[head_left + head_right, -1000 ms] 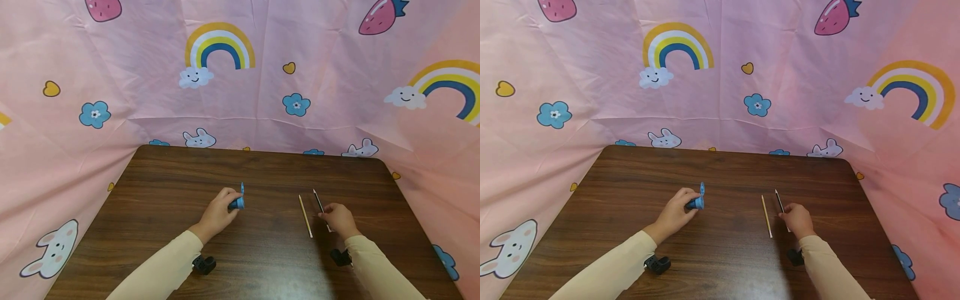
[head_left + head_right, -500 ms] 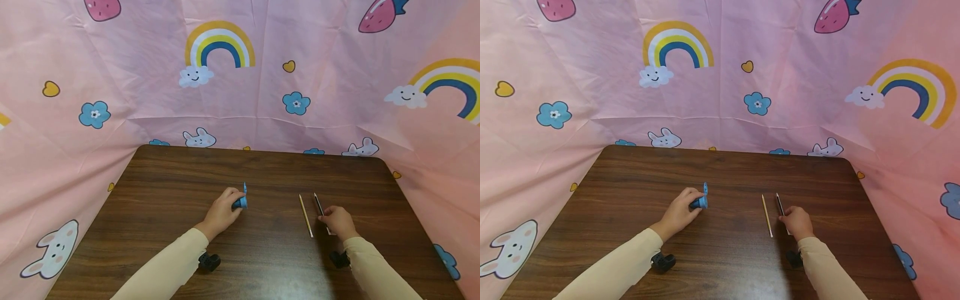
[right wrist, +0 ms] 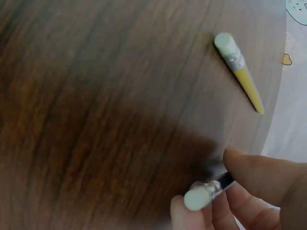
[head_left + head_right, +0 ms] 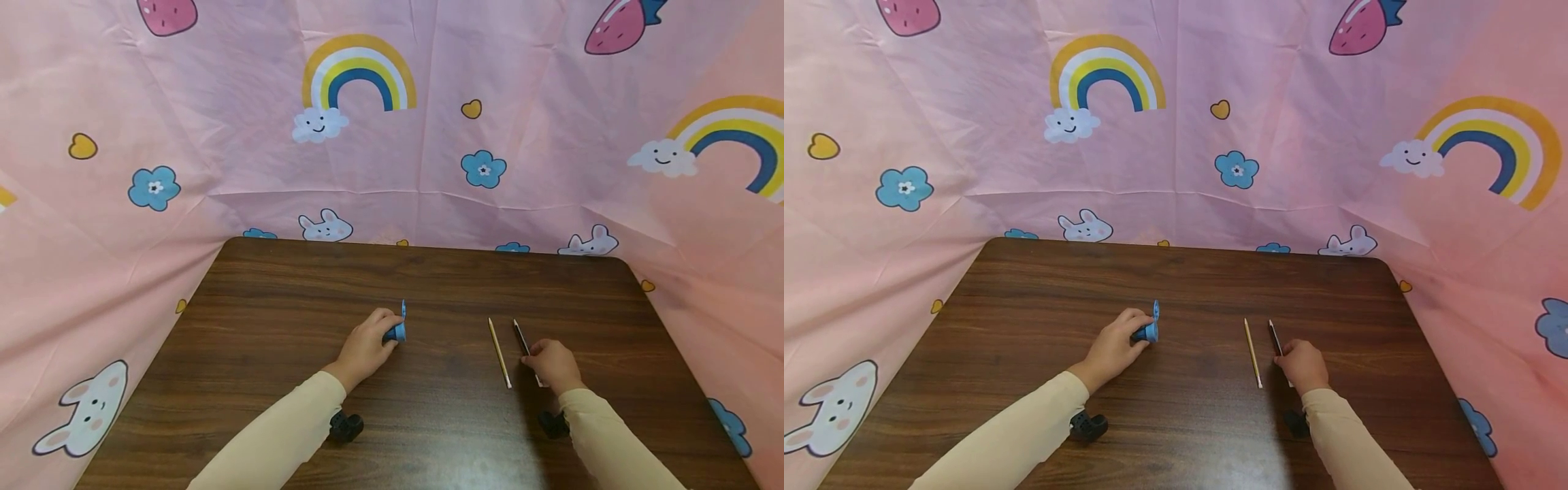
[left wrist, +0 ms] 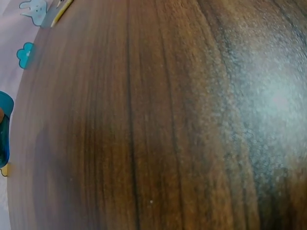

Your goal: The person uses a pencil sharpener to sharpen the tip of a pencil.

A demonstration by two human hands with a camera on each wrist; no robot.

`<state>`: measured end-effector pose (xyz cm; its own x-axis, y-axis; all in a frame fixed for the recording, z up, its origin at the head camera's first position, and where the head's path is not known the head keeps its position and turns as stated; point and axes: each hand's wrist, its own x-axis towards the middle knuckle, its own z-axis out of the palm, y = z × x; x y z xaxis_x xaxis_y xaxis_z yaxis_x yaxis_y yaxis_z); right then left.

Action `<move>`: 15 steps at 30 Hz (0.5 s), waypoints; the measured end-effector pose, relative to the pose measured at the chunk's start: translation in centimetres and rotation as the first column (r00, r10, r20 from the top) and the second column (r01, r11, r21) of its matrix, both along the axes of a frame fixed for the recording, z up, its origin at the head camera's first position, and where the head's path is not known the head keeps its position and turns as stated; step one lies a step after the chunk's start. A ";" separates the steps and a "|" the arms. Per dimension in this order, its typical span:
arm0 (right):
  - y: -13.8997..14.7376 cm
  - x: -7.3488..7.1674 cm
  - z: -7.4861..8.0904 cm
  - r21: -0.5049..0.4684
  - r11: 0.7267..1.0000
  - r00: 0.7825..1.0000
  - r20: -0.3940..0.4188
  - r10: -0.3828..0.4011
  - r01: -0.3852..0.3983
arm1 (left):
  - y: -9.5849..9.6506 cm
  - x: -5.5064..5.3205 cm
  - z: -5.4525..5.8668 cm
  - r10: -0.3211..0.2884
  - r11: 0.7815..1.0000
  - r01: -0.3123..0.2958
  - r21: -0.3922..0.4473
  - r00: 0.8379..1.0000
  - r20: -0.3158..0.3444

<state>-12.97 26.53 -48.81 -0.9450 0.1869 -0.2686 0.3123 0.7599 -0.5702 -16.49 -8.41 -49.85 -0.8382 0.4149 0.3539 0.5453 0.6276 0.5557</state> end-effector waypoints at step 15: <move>-0.3 -0.2 0.1 0.085 0.996 1.000 0.005 0.002 -0.002 | 0.3 -0.3 -0.8 -0.003 1.000 0.004 -0.019 0.999 0.039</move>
<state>-13.21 26.22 -48.73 -0.9440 0.2073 -0.2566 0.3135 0.8061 -0.5020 -16.76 -8.08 -50.62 -0.8496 0.4242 0.3134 0.5259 0.6365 0.5642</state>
